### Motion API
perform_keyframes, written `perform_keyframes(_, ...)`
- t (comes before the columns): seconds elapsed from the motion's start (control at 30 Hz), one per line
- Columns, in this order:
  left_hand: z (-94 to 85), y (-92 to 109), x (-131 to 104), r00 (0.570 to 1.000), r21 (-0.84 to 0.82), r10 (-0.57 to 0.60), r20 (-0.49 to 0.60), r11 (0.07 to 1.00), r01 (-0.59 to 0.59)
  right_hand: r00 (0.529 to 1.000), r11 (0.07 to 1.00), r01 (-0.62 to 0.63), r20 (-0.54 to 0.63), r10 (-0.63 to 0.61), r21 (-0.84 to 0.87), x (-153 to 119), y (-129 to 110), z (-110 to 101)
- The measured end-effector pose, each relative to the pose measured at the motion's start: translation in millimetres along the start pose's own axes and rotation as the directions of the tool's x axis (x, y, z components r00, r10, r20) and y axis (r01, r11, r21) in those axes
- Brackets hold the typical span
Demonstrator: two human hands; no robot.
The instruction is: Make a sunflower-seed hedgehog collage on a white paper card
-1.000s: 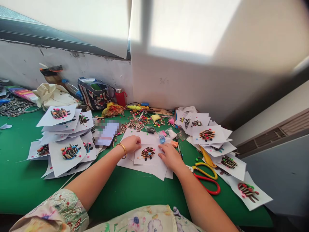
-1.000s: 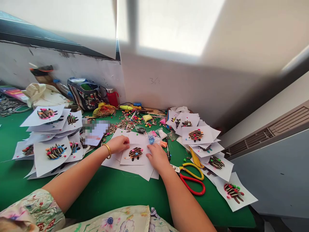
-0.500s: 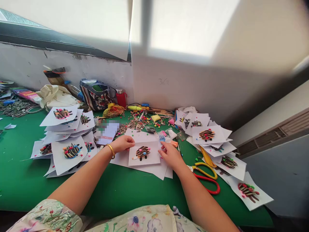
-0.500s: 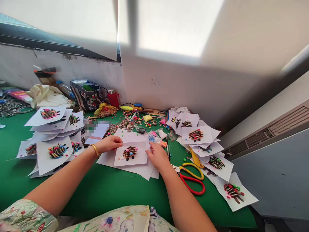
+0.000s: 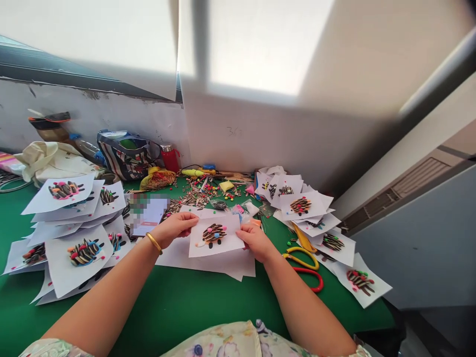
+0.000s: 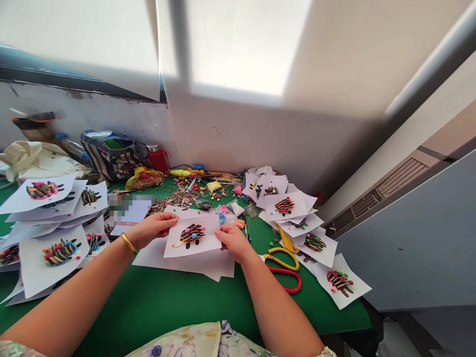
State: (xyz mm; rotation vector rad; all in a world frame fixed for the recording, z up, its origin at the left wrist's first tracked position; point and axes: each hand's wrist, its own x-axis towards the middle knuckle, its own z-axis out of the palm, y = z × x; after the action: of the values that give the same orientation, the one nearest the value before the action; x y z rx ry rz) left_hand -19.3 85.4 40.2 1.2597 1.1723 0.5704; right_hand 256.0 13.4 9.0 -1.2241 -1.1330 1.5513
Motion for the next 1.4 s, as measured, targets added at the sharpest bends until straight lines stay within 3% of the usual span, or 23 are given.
perform_keyframes(0.27, 22.7, -1, -18, 0.997, -0.220, -0.068, 0.041, 0.973, 0.075, 0.999, 0.992, -0.008, -0.036, 0.012, 0.126, 0, 0, 0)
perform_keyframes(0.43, 26.5, -6, -46, 0.996, -0.334, -0.087, -0.037, 0.940, 0.069, 1.000, 0.988, -0.007, -0.016, 0.010, 0.152, -7, 2, 1)
perform_keyframes(0.57, 5.2, -9, -81, 0.982, -0.397, -0.091, -0.163, 0.917, 0.019, 1.000, 0.992, -0.015, -0.005, 0.015, 0.122, -11, 1, 1)
perform_keyframes(0.7, -48.8, -15, -119, 0.932, -0.424, -0.092, -0.350, 0.903, -0.070, 1.000, 0.995, -0.015, 0.001, 0.015, 0.096, -12, 1, 3)
perform_keyframes(0.77, -83.8, -21, -137, 0.847, -0.375, -0.105, -0.521, 0.920, -0.116, 1.000, 0.996, -0.025, 0.005, 0.024, 0.085, -12, 1, 4)
perform_keyframes(0.83, -117.1, -28, -152, 0.714, -0.340, -0.183, -0.676, 0.937, -0.082, 0.999, 0.997, -0.032, 0.002, 0.032, 0.072, -12, 2, 4)
perform_keyframes(0.9, -143.4, -35, -165, 0.634, -0.327, -0.228, -0.739, 0.944, -0.042, 0.999, 0.997, -0.036, -0.002, 0.036, 0.061, -13, 3, 5)
perform_keyframes(1.0, -164.9, -45, -176, 0.561, -0.320, -0.275, -0.780, 0.947, 0.019, 0.999, 0.998, -0.036, -0.004, 0.036, 0.051, -13, 4, 5)
perform_keyframes(1.1, -172.5, -52, -181, 0.562, -0.265, -0.263, -0.784, 0.961, 0.080, 1.000, 0.999, -0.026, -0.008, 0.026, 0.035, -11, 7, 4)
perform_keyframes(1.17, -176.6, -54, -183, 0.542, -0.088, -0.187, -0.819, 0.975, 0.203, 1.000, 1.000, 0.004, -0.017, -0.003, 0.011, -9, 10, 3)
perform_keyframes(1.23, -181.9, -53, -185, 0.505, 0.116, -0.092, -0.858, 0.924, 0.364, 0.998, 0.998, 0.050, -0.037, -0.051, -0.030, -6, 12, 1)
perform_keyframes(1.3, -185.5, -49, -186, 0.409, 0.265, 0.011, -0.913, 0.777, 0.571, 0.992, 0.989, 0.094, -0.076, -0.103, -0.110, -4, 13, 0)
perform_keyframes(1.4, -175.0, -36, -181, 0.232, 0.428, 0.371, -0.899, 0.635, 0.643, 0.972, 0.930, 0.151, -0.120, -0.202, -0.336, -3, 12, 0)
